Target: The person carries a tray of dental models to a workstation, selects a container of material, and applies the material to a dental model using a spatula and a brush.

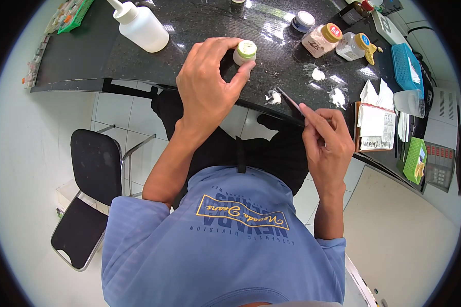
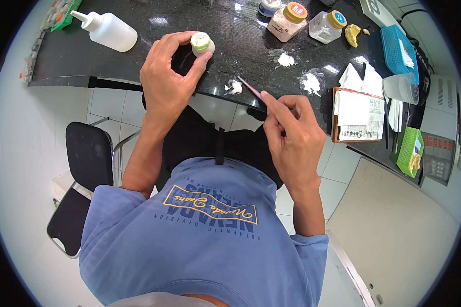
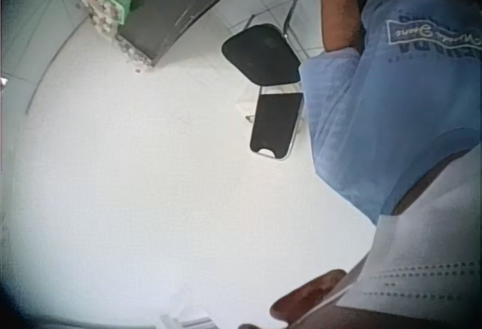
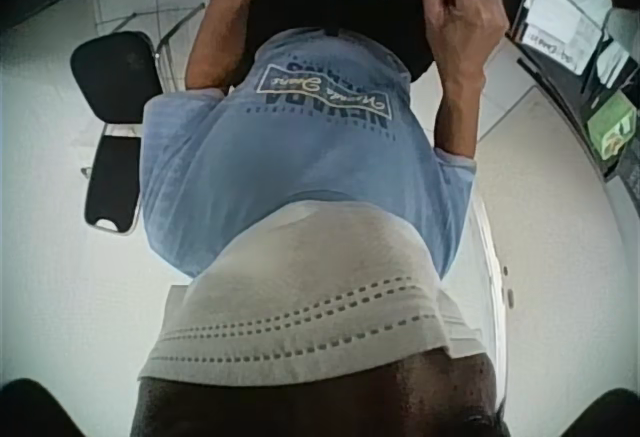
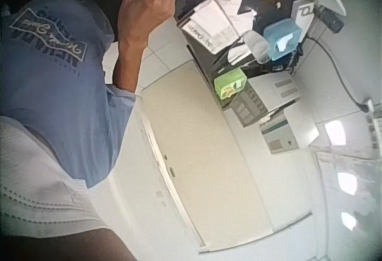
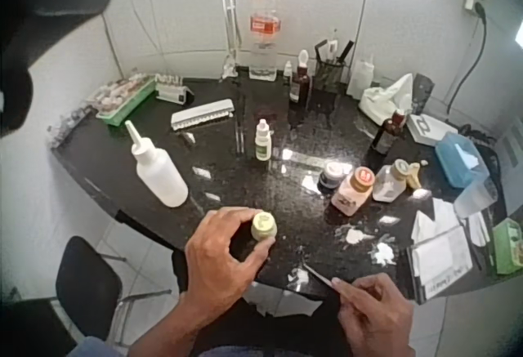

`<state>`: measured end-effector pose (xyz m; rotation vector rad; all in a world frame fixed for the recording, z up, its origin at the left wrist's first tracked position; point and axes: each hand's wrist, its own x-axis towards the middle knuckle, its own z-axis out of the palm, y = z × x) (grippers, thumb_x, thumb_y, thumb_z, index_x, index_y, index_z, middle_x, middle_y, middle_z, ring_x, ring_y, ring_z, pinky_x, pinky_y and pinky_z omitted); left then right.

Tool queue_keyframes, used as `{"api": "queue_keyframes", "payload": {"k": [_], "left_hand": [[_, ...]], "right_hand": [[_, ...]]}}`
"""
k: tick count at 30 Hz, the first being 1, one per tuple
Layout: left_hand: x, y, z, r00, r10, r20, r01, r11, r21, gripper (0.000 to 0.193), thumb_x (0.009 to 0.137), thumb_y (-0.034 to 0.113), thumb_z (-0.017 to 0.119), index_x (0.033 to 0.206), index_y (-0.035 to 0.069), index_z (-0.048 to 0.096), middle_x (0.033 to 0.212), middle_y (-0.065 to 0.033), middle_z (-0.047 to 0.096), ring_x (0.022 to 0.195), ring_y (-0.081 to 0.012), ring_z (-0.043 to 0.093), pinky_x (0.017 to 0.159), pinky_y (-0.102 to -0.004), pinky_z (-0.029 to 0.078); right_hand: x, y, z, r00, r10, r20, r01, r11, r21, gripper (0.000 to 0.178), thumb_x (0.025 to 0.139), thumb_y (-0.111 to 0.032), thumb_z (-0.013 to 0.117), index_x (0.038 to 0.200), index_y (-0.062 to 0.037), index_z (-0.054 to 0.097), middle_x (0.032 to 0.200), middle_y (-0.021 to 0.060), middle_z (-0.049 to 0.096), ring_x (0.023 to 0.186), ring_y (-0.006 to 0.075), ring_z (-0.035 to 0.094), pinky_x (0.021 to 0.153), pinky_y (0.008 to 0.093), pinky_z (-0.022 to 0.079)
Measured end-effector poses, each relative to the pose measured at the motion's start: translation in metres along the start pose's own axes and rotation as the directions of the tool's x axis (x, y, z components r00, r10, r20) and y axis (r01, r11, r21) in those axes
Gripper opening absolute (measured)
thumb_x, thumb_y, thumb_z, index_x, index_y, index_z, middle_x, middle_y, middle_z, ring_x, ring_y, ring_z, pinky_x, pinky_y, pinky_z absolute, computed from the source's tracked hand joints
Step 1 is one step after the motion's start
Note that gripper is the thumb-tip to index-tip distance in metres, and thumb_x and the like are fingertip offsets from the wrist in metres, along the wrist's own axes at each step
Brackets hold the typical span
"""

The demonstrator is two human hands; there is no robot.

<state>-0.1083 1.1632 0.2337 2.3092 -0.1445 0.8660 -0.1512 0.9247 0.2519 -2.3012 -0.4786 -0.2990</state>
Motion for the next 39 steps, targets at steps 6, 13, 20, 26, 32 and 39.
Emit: {"api": "queue_keyframes", "payload": {"k": [6, 13, 20, 26, 32, 39], "left_hand": [[-0.002, 0.0, -0.002, 1.0, 0.004, -0.01, -0.005, 1.0, -0.014, 0.03, 0.082, 0.014, 0.085, 0.109, 0.007, 0.074, 0.103, -0.0075, 0.074, 0.096, -0.0254, 0.069, 0.086, -0.036, 0.054], [-0.003, -0.001, -0.006, 0.999, 0.033, -0.018, -0.035, 0.992, -0.118, 0.029, 0.084, 0.006, 0.081, 0.112, 0.004, 0.073, 0.107, -0.0078, 0.072, 0.101, -0.0212, 0.071, 0.087, -0.0332, 0.057], [-0.024, 0.022, -0.017, 0.987, -0.156, 0.025, 0.146, 0.843, -0.518, 0.038, 0.082, -0.002, 0.081, 0.119, 0.004, 0.074, 0.115, -0.0102, 0.063, 0.1, -0.0179, 0.071, 0.083, -0.0294, 0.064], [-0.036, 0.039, -0.019, 0.981, -0.103, 0.166, 0.177, 0.826, -0.535, 0.039, 0.083, 0.002, 0.083, 0.121, 0.002, 0.074, 0.108, -0.0103, 0.067, 0.095, -0.0184, 0.072, 0.08, -0.0293, 0.063], [-0.045, 0.045, -0.016, 0.948, -0.12, 0.296, 0.305, 0.619, -0.724, 0.035, 0.09, 0.006, 0.077, 0.123, -0.002, 0.072, 0.11, -0.0123, 0.068, 0.094, -0.0178, 0.071, 0.077, -0.0291, 0.061], [-0.04, 0.045, -0.025, 0.946, 0.0, 0.325, 0.184, 0.825, -0.534, 0.035, 0.089, 0.008, 0.078, 0.123, -0.001, 0.072, 0.112, -0.013, 0.067, 0.093, -0.0197, 0.069, 0.073, -0.0318, 0.057]], "right_hand": [[0.0, -0.002, 0.003, 0.991, -0.135, 0.017, 0.136, 0.99, -0.037, 0.041, 0.08, 0.006, 0.077, 0.117, -0.0107, 0.079, 0.095, 0.0057, 0.066, 0.068, 0.0166, 0.065, 0.06, 0.0306, 0.053], [-0.01, -0.002, -0.001, 0.993, -0.105, -0.055, 0.1, 0.992, -0.081, 0.042, 0.08, 0.008, 0.076, 0.117, -0.0108, 0.078, 0.097, 0.0056, 0.065, 0.069, 0.0162, 0.065, 0.058, 0.0302, 0.052], [-0.019, 0.0, 0.002, 0.986, -0.011, -0.168, 0.014, 1.0, 0.013, 0.034, 0.085, 0.004, 0.077, 0.117, -0.0072, 0.078, 0.097, 0.0047, 0.064, 0.066, 0.0106, 0.057, 0.056, 0.0281, 0.048], [0.023, -0.015, 0.001, 0.994, 0.039, -0.097, -0.006, 0.946, 0.325, 0.037, 0.084, -0.009, 0.086, 0.119, -0.0078, 0.078, 0.094, 0.0031, 0.067, 0.067, 0.0057, 0.05, 0.052, 0.0222, 0.034], [0.035, -0.006, 0.01, 0.988, -0.152, -0.029, 0.146, 0.861, 0.487, 0.037, 0.081, -0.01, 0.087, 0.117, -0.0102, 0.08, 0.094, 0.0032, 0.071, 0.066, 0.007, 0.056, 0.053, 0.0225, 0.04], [0.029, -0.023, 0.005, 0.964, -0.237, -0.123, 0.253, 0.957, 0.141, 0.027, 0.085, -0.008, 0.082, 0.112, -0.0054, 0.08, 0.09, 0.0064, 0.072, 0.066, 0.0094, 0.061, 0.052, 0.0253, 0.044]]}}
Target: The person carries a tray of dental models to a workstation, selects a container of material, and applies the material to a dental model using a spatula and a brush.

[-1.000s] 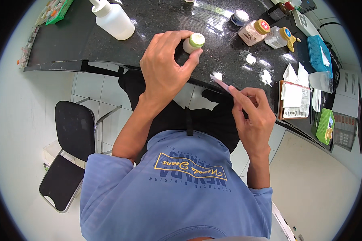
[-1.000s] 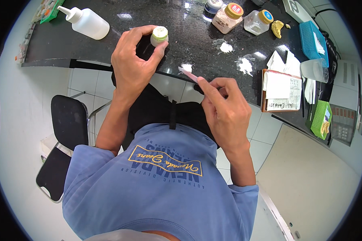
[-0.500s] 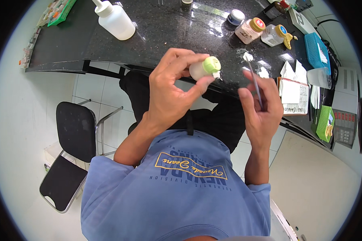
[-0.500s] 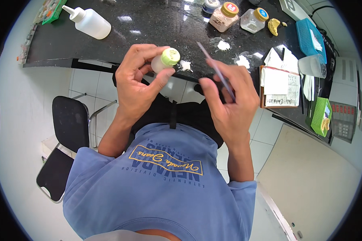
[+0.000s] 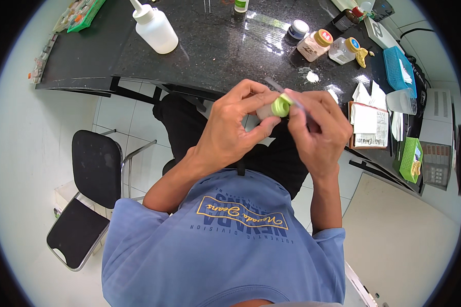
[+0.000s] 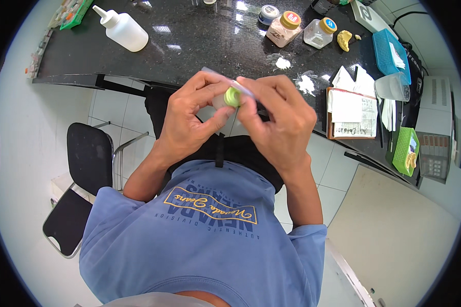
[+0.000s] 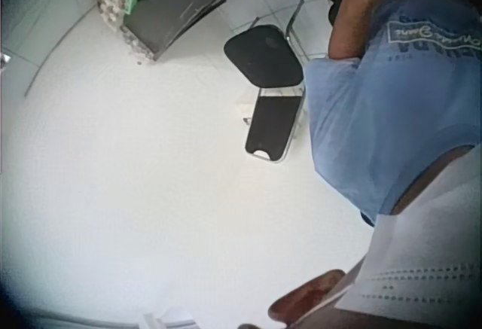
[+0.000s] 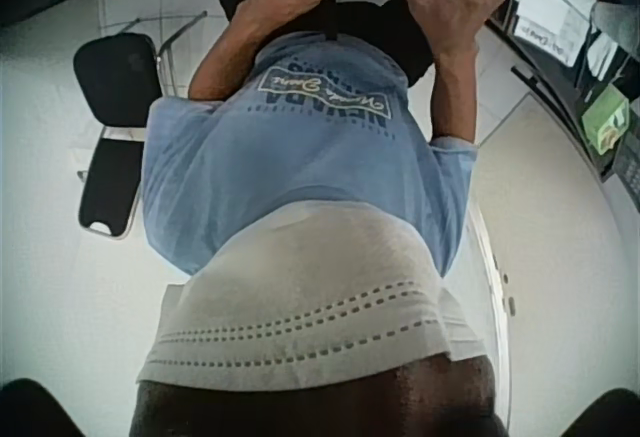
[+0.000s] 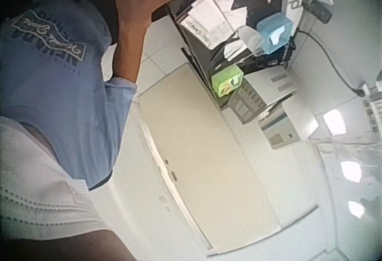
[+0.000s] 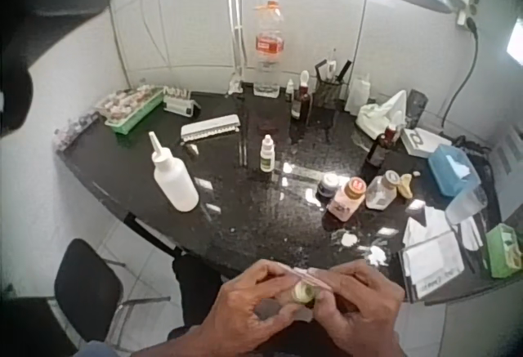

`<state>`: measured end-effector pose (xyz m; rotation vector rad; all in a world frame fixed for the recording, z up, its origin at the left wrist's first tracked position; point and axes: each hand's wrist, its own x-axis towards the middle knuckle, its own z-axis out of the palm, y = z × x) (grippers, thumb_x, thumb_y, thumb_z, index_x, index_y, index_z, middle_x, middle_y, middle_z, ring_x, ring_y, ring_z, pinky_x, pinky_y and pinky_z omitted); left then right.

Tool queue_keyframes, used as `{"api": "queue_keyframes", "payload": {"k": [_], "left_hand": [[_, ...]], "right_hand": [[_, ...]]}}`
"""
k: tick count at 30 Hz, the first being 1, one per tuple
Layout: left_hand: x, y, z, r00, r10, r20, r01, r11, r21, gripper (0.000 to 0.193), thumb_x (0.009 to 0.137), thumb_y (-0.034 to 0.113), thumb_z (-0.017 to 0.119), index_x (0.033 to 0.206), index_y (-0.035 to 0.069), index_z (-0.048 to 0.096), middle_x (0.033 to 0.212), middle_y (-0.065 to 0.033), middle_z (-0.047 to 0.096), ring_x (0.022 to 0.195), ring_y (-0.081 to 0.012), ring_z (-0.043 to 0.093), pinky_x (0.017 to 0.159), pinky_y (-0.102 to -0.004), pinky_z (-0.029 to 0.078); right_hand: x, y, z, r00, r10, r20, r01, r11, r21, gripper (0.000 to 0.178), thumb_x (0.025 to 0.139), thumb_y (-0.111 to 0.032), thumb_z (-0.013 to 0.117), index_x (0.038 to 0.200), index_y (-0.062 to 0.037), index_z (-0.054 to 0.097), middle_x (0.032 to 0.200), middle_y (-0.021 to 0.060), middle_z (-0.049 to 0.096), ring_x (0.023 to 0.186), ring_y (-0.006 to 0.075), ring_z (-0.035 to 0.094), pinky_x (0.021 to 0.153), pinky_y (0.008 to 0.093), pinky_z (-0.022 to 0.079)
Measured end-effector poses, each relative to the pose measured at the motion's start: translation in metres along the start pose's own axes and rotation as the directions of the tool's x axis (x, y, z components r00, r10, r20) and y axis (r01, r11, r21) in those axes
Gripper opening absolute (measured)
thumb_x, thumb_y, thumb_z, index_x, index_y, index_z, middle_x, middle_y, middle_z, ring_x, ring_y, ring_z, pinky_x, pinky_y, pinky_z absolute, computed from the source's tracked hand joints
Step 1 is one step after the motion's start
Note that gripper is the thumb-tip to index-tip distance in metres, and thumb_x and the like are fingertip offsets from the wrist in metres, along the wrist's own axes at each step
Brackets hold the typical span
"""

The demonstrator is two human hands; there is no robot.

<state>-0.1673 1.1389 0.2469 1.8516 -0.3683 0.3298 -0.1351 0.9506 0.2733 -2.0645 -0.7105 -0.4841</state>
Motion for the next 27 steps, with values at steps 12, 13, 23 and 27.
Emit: {"api": "queue_keyframes", "payload": {"k": [12, 13, 23, 27], "left_hand": [[-0.01, 0.002, -0.003, 0.992, -0.127, -0.009, 0.121, 0.962, -0.244, 0.033, 0.094, -0.004, 0.071, 0.127, -0.003, 0.068, 0.134, -0.0126, 0.056, 0.118, -0.0193, 0.065, 0.1, -0.033, 0.06], [-0.011, 0.003, -0.004, 0.994, -0.102, -0.024, 0.096, 0.975, -0.198, 0.034, 0.093, -0.005, 0.072, 0.127, -0.003, 0.068, 0.133, -0.0124, 0.056, 0.118, -0.0191, 0.064, 0.1, -0.0326, 0.06], [-0.008, 0.014, -0.005, 0.999, 0.033, -0.033, -0.029, 0.994, 0.109, 0.045, 0.077, -0.003, 0.081, 0.12, 0.006, 0.076, 0.119, -0.009, 0.062, 0.106, -0.0194, 0.066, 0.093, -0.0335, 0.054], [-0.009, 0.013, -0.009, 0.999, 0.017, -0.048, -0.012, 0.995, 0.099, 0.044, 0.078, -0.004, 0.081, 0.121, 0.005, 0.075, 0.121, -0.0091, 0.062, 0.107, -0.019, 0.066, 0.091, -0.032, 0.056]], "right_hand": [[0.005, -0.029, -0.069, 0.987, 0.037, 0.156, -0.004, 0.979, -0.204, 0.019, 0.083, -0.008, 0.083, 0.102, -0.0073, 0.079, 0.083, 0.0021, 0.064, 0.063, 0.0117, 0.059, 0.054, 0.0274, 0.044], [0.005, -0.031, -0.07, 0.987, 0.038, 0.156, -0.005, 0.979, -0.202, 0.019, 0.083, -0.008, 0.083, 0.102, -0.0073, 0.079, 0.083, 0.0021, 0.064, 0.063, 0.0117, 0.059, 0.054, 0.0274, 0.044], [0.016, -0.035, -0.055, 0.927, -0.153, 0.343, 0.288, 0.875, -0.389, 0.023, 0.075, -0.007, 0.086, 0.096, -0.0106, 0.077, 0.083, 0.0001, 0.064, 0.063, 0.015, 0.065, 0.053, 0.0301, 0.048], [0.014, -0.028, -0.054, 0.949, -0.133, 0.288, 0.223, 0.925, -0.307, 0.024, 0.077, -0.004, 0.085, 0.099, -0.0099, 0.08, 0.083, 0.0009, 0.065, 0.061, 0.0131, 0.061, 0.051, 0.0291, 0.044]]}}
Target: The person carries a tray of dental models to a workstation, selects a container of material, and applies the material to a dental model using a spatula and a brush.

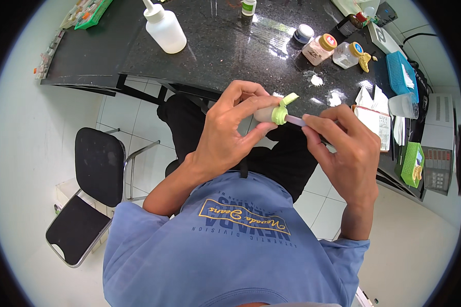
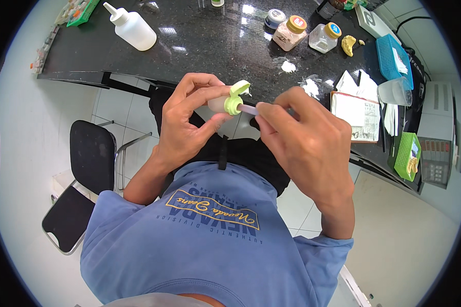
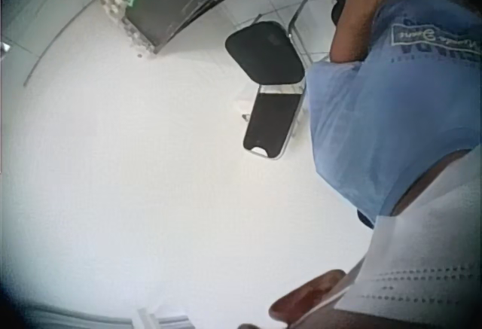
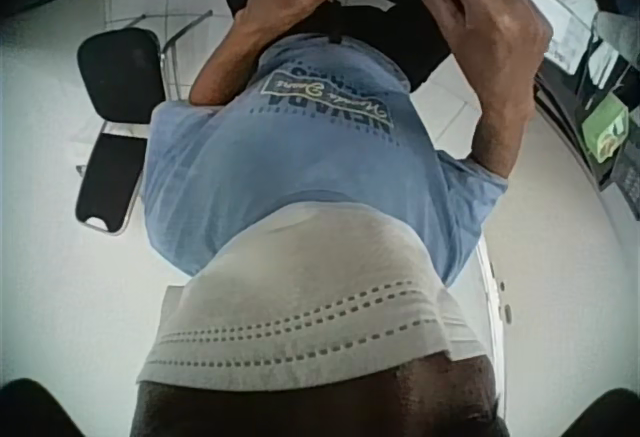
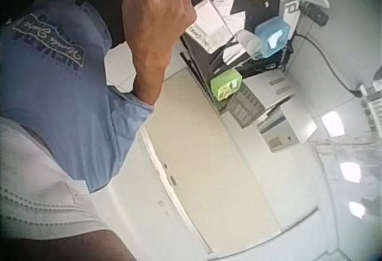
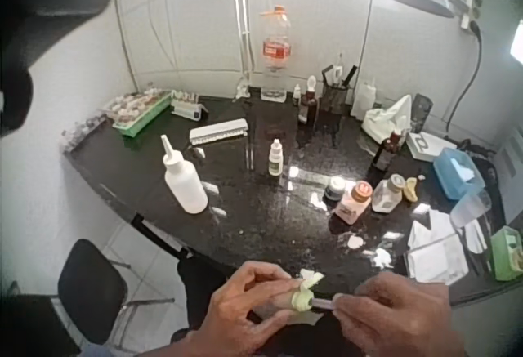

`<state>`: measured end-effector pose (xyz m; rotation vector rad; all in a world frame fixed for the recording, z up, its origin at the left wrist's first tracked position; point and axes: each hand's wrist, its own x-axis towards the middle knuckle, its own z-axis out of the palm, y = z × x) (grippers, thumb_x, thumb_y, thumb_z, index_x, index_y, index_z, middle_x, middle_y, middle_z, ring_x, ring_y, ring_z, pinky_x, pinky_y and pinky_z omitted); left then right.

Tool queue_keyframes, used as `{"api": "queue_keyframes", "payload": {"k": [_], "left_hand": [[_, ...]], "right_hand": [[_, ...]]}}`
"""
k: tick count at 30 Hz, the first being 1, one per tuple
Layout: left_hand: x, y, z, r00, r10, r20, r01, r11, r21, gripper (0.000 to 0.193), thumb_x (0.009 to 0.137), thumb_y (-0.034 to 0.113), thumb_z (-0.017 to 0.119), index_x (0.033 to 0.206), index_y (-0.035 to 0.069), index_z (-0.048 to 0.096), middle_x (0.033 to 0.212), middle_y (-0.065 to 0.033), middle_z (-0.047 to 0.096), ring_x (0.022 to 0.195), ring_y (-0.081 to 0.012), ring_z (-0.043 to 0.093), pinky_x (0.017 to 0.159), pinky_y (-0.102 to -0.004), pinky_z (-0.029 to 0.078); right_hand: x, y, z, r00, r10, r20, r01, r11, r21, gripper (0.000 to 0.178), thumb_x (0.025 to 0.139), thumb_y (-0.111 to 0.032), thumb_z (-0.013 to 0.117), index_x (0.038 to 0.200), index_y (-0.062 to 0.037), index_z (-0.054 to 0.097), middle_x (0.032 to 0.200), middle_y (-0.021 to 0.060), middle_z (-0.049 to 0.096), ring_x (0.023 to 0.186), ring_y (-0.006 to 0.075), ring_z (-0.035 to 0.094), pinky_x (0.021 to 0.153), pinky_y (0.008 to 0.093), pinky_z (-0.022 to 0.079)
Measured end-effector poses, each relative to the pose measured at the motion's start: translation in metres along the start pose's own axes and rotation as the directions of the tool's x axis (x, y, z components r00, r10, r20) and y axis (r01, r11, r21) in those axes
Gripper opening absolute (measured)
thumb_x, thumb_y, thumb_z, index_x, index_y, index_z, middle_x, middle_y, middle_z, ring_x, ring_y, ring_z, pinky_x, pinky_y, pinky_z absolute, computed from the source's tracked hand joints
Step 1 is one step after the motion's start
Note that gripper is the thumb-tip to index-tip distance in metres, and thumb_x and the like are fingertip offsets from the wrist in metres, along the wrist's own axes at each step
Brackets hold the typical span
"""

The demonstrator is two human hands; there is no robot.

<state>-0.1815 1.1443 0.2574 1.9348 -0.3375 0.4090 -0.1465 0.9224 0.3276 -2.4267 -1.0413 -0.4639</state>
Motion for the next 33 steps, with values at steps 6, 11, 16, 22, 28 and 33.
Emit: {"api": "queue_keyframes", "payload": {"k": [6, 11, 16, 22, 28, 33], "left_hand": [[0.0, -0.009, 0.0, 0.998, -0.053, -0.014, 0.052, 0.995, -0.09, 0.039, 0.083, -0.009, 0.078, 0.121, 0.0, 0.072, 0.126, -0.0106, 0.058, 0.113, -0.0192, 0.066, 0.095, -0.0319, 0.061], [0.002, -0.01, 0.0, 0.996, -0.084, 0.003, 0.084, 0.987, -0.138, 0.035, 0.086, -0.01, 0.076, 0.12, -0.003, 0.07, 0.127, -0.0109, 0.057, 0.114, -0.0191, 0.066, 0.098, -0.0328, 0.062], [0.004, -0.02, -0.006, 0.988, -0.121, -0.097, 0.106, 0.984, -0.142, 0.039, 0.086, -0.01, 0.076, 0.124, -0.004, 0.067, 0.129, -0.0114, 0.055, 0.114, -0.019, 0.065, 0.098, -0.0328, 0.06], [0.004, -0.027, -0.011, 0.978, -0.145, -0.152, 0.127, 0.984, -0.123, 0.037, 0.087, -0.01, 0.076, 0.123, -0.004, 0.066, 0.129, -0.0102, 0.055, 0.117, -0.018, 0.063, 0.101, -0.0331, 0.058], [0.003, -0.027, -0.01, 0.979, -0.15, -0.14, 0.133, 0.984, -0.122, 0.037, 0.087, -0.009, 0.076, 0.123, -0.004, 0.067, 0.128, -0.0099, 0.056, 0.116, -0.0179, 0.063, 0.099, -0.0326, 0.059], [0.004, -0.029, -0.009, 0.99, -0.094, -0.104, 0.095, 0.995, 0.003, 0.037, 0.084, -0.008, 0.079, 0.12, -0.002, 0.07, 0.126, -0.0102, 0.058, 0.113, -0.0178, 0.064, 0.097, -0.0312, 0.059]], "right_hand": [[-0.011, 0.007, -0.001, 0.982, 0.189, -0.027, -0.182, 0.968, 0.175, 0.024, 0.078, -0.001, 0.084, 0.101, -0.0085, 0.082, 0.084, 0.0014, 0.068, 0.064, 0.0077, 0.056, 0.05, 0.0243, 0.039], [-0.016, 0.009, 0.001, 0.97, 0.236, -0.05, -0.22, 0.95, 0.223, 0.021, 0.079, -0.002, 0.085, 0.099, -0.0084, 0.081, 0.082, 0.0019, 0.068, 0.061, 0.0084, 0.057, 0.049, 0.025, 0.04], [-0.024, 0.02, 0.02, 0.956, 0.277, -0.094, -0.256, 0.948, 0.19, 0.02, 0.081, -0.002, 0.083, 0.1, -0.0077, 0.081, 0.084, 0.0031, 0.068, 0.062, 0.009, 0.06, 0.049, 0.0243, 0.043], [-0.039, 0.03, 0.06, 0.947, 0.302, -0.11, -0.276, 0.94, 0.202, 0.022, 0.084, 0.0, 0.08, 0.105, -0.0069, 0.078, 0.091, 0.0046, 0.066, 0.067, 0.0125, 0.065, 0.056, 0.0287, 0.052], [-0.04, 0.03, 0.06, 0.939, 0.291, -0.184, -0.258, 0.949, 0.182, 0.023, 0.085, 0.002, 0.079, 0.105, -0.0074, 0.079, 0.092, 0.0052, 0.066, 0.065, 0.0112, 0.061, 0.052, 0.0251, 0.046], [-0.026, 0.02, 0.032, 0.935, 0.328, -0.134, -0.272, 0.907, 0.323, 0.023, 0.084, 0.002, 0.079, 0.105, -0.0076, 0.08, 0.085, 0.0047, 0.068, 0.059, 0.0081, 0.056, 0.05, 0.0251, 0.042]]}}
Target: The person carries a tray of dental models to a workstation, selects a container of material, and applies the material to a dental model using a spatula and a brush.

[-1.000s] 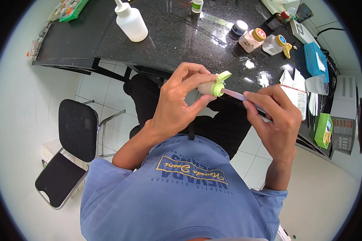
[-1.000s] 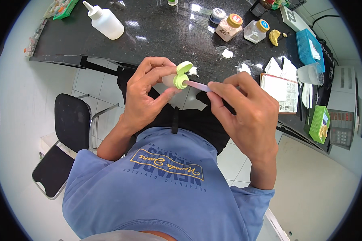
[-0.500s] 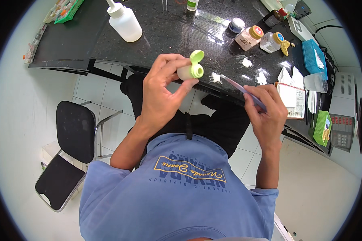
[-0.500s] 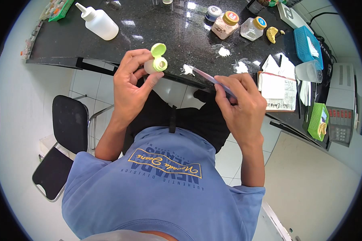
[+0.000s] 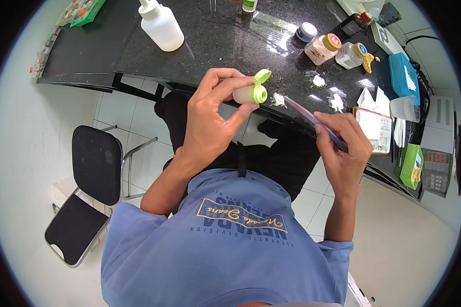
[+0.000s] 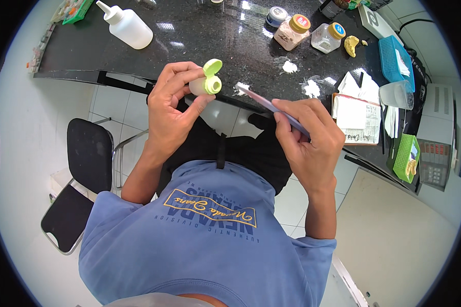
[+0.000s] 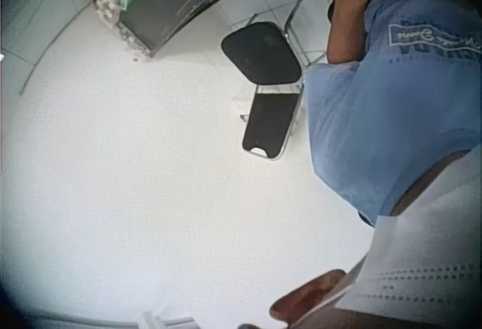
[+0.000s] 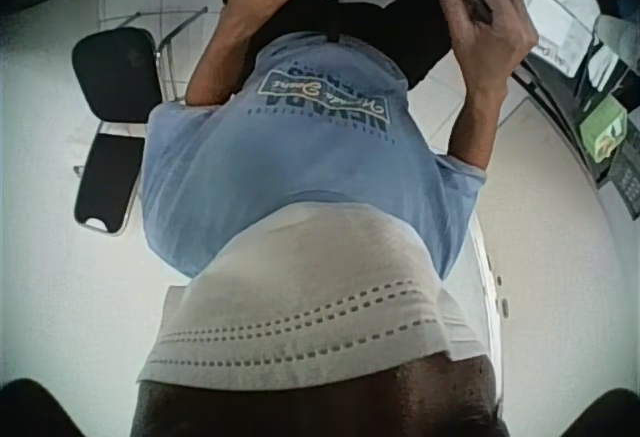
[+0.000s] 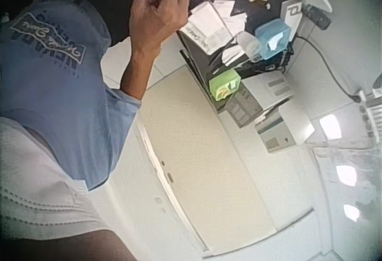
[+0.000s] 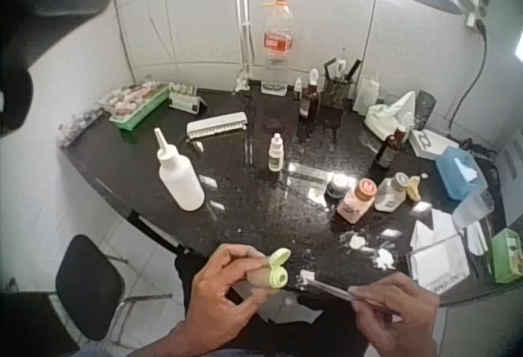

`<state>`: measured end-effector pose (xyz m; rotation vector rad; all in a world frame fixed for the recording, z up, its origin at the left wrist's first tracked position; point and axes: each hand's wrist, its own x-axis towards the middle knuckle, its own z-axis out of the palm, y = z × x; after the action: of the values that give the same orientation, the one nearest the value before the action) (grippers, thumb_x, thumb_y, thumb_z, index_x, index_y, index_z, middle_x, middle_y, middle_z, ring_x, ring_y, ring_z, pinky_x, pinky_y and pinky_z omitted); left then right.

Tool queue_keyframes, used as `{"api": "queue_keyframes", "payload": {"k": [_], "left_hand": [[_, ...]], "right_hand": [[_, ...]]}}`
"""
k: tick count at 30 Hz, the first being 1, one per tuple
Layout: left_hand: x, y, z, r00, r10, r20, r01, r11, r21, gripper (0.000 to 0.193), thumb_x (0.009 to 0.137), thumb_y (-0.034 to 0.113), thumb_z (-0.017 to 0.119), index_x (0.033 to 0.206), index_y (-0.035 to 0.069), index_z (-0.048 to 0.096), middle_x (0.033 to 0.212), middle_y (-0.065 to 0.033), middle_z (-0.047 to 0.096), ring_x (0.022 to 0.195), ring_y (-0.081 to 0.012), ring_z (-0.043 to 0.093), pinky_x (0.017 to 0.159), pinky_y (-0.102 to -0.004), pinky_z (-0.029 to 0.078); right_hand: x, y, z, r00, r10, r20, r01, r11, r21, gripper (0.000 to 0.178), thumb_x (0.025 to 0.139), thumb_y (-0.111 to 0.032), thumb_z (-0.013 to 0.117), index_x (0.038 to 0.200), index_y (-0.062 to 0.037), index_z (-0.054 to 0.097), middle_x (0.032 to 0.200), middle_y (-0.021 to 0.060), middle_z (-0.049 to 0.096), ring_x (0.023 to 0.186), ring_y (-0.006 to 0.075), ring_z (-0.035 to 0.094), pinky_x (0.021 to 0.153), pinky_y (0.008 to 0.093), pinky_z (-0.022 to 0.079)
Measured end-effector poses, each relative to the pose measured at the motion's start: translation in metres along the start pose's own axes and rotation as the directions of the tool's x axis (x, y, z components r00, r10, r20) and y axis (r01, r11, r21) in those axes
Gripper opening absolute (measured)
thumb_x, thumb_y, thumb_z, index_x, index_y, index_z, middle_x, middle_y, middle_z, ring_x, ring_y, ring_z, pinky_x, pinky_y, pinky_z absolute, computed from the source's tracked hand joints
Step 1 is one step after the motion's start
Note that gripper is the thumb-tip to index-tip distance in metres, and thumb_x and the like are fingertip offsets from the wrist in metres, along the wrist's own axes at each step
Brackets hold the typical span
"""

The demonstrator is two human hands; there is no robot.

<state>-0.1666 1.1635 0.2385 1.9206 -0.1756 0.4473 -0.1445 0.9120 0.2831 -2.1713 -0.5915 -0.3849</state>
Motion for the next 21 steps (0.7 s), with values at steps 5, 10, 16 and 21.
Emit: {"api": "queue_keyframes", "payload": {"k": [5, 10, 16, 21], "left_hand": [[0.002, 0.012, 0.002, 0.998, 0.069, -0.006, -0.068, 0.995, 0.072, 0.041, 0.079, -0.006, 0.081, 0.119, 0.002, 0.075, 0.119, -0.009, 0.061, 0.107, -0.019, 0.066, 0.092, -0.0315, 0.057], [0.001, 0.016, 0.009, 0.996, 0.093, 0.005, -0.093, 0.991, 0.097, 0.048, 0.075, -0.003, 0.083, 0.121, 0.008, 0.078, 0.114, -0.0074, 0.063, 0.102, -0.0205, 0.067, 0.089, -0.0329, 0.054], [-0.001, 0.016, 0.017, 0.995, 0.099, 0.023, -0.1, 0.993, 0.055, 0.049, 0.075, -0.001, 0.084, 0.122, 0.01, 0.077, 0.114, -0.0072, 0.065, 0.101, -0.021, 0.067, 0.087, -0.0325, 0.054], [0.001, 0.016, 0.015, 0.99, 0.137, 0.024, -0.138, 0.988, 0.071, 0.046, 0.076, -0.001, 0.084, 0.121, 0.007, 0.075, 0.113, -0.0097, 0.063, 0.096, -0.0238, 0.068, 0.084, -0.0361, 0.056]], "right_hand": [[0.013, -0.018, -0.005, 0.992, -0.048, 0.118, 0.058, 0.994, -0.089, 0.024, 0.084, 0.0, 0.08, 0.105, -0.0087, 0.08, 0.084, 0.0037, 0.069, 0.057, 0.0102, 0.057, 0.049, 0.0265, 0.042], [0.026, -0.023, -0.005, 0.968, -0.098, 0.232, 0.153, 0.96, -0.233, 0.016, 0.084, -0.009, 0.081, 0.1, -0.0105, 0.08, 0.08, 0.0045, 0.067, 0.059, 0.021, 0.065, 0.052, 0.0356, 0.048], [0.029, -0.02, 0.0, 0.96, -0.1, 0.263, 0.153, 0.97, -0.19, 0.015, 0.085, -0.008, 0.08, 0.1, -0.0093, 0.08, 0.078, 0.0056, 0.066, 0.06, 0.0217, 0.066, 0.052, 0.0357, 0.048], [0.022, -0.014, -0.008, 0.981, -0.006, 0.192, 0.016, 0.998, -0.054, 0.017, 0.085, -0.004, 0.078, 0.101, -0.0075, 0.081, 0.08, 0.0066, 0.069, 0.059, 0.0161, 0.063, 0.05, 0.031, 0.045]]}}
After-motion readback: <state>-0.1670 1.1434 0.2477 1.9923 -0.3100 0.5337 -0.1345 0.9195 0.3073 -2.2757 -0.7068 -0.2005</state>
